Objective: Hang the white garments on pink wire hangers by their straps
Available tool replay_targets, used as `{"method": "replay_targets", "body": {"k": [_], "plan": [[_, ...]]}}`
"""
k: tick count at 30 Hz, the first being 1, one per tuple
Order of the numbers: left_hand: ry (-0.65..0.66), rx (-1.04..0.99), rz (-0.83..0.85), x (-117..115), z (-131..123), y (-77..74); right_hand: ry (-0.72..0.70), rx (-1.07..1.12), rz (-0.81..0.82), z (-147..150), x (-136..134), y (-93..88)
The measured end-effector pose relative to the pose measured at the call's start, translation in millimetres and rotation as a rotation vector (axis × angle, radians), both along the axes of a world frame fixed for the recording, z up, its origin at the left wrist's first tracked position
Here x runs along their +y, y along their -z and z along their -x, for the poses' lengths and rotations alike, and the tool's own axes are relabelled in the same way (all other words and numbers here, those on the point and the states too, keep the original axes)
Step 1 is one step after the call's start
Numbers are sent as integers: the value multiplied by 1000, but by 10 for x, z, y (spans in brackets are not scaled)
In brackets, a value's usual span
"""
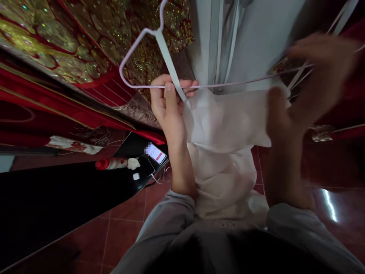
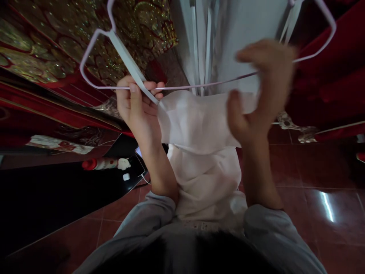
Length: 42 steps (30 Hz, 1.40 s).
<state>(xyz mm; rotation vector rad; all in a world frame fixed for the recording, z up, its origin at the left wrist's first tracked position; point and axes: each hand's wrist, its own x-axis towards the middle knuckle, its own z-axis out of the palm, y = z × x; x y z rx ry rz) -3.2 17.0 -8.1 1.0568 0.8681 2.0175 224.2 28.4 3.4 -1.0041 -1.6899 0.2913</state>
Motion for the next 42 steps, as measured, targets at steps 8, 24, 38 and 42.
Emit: {"method": "replay_targets", "body": {"k": [8, 24, 38, 42], "plan": [[82, 437, 73, -403, 232, -128, 88, -278, -62, 243, -247, 202], [143, 127, 65, -574, 520, -633, 14, -198, -119, 205, -157, 267], [62, 46, 138, -243, 287, -172, -22, -260, -86, 252, -268, 273], [96, -74, 31, -261, 44, -237, 199, 56, -210, 122, -192, 471]]}}
